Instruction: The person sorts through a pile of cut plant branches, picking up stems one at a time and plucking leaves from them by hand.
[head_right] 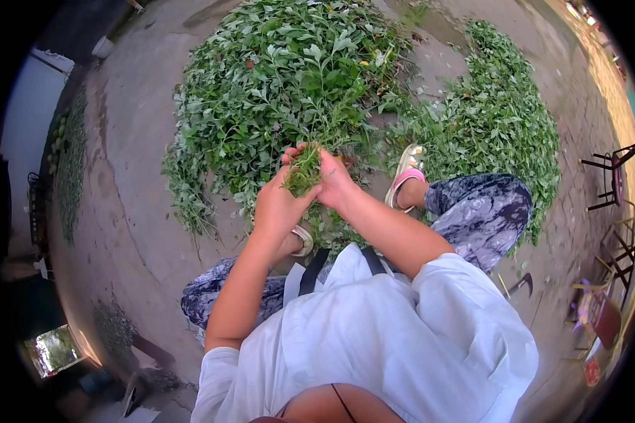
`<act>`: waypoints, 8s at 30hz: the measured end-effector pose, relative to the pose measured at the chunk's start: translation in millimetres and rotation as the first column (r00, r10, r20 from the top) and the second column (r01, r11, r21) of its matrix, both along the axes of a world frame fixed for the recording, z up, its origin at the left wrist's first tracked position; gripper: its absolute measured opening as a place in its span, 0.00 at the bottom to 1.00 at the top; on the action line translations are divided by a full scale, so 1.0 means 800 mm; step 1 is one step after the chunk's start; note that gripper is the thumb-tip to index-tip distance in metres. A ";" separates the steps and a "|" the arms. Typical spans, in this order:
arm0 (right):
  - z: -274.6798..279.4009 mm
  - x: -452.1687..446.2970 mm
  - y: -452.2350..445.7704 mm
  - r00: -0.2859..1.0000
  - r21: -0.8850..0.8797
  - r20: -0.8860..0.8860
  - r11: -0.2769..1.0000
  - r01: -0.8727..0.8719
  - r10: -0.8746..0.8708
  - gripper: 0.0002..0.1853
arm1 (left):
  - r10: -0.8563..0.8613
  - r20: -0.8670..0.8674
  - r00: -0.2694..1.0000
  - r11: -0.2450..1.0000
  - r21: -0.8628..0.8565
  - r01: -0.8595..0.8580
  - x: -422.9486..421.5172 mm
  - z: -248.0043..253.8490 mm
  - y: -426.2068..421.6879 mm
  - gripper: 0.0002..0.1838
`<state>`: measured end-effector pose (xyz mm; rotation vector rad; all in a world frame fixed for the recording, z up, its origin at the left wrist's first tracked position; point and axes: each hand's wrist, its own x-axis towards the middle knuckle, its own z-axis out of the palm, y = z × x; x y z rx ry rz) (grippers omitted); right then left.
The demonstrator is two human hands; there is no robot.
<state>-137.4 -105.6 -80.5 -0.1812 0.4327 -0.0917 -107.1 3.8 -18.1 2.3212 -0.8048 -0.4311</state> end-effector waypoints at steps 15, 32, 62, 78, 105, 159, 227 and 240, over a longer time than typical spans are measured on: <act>0.005 0.008 0.000 0.930 -0.041 -0.343 0.991 0.125 -0.131 0.10 | 0.056 -0.544 0.837 0.906 -0.325 -0.272 0.013 -0.016 0.006 0.05; 0.013 -0.025 -0.034 0.883 -0.687 -0.295 0.562 -0.461 0.365 0.19 | 0.069 -0.744 0.665 0.813 -0.345 -0.470 0.030 -0.011 0.035 0.08; 0.030 -0.023 -0.041 0.961 -0.972 -0.176 0.116 -0.203 0.212 0.13 | 0.098 -0.654 0.750 0.913 -0.241 -0.329 0.046 -0.003 0.042 0.07; -0.048 -0.068 -0.230 0.623 -0.350 -0.623 -0.544 -0.763 -0.472 0.20 | 0.732 0.182 0.657 0.623 0.212 -0.753 0.017 0.056 0.562 0.06; -0.129 -0.008 -0.065 0.926 -0.715 -0.325 0.590 -0.375 0.194 0.08 | 0.091 -0.516 0.851 0.990 -0.048 -0.135 0.136 -0.200 0.024 0.28; -0.036 0.030 -0.082 0.991 -0.289 0.124 0.957 -0.007 0.044 0.20 | -0.229 -0.958 0.171 0.715 -0.285 -0.639 0.032 -0.147 0.060 0.09; -0.270 0.038 -0.103 0.629 -0.599 -0.772 0.437 -0.671 -0.093 0.28 | 0.212 -0.948 0.236 0.721 -0.011 -0.693 0.092 -0.282 -0.035 0.15; -0.217 0.027 -0.122 0.882 -0.413 -0.467 0.866 -0.284 0.066 0.11 | 0.253 -0.952 0.173 0.788 0.099 -0.607 0.112 -0.341 -0.086 0.11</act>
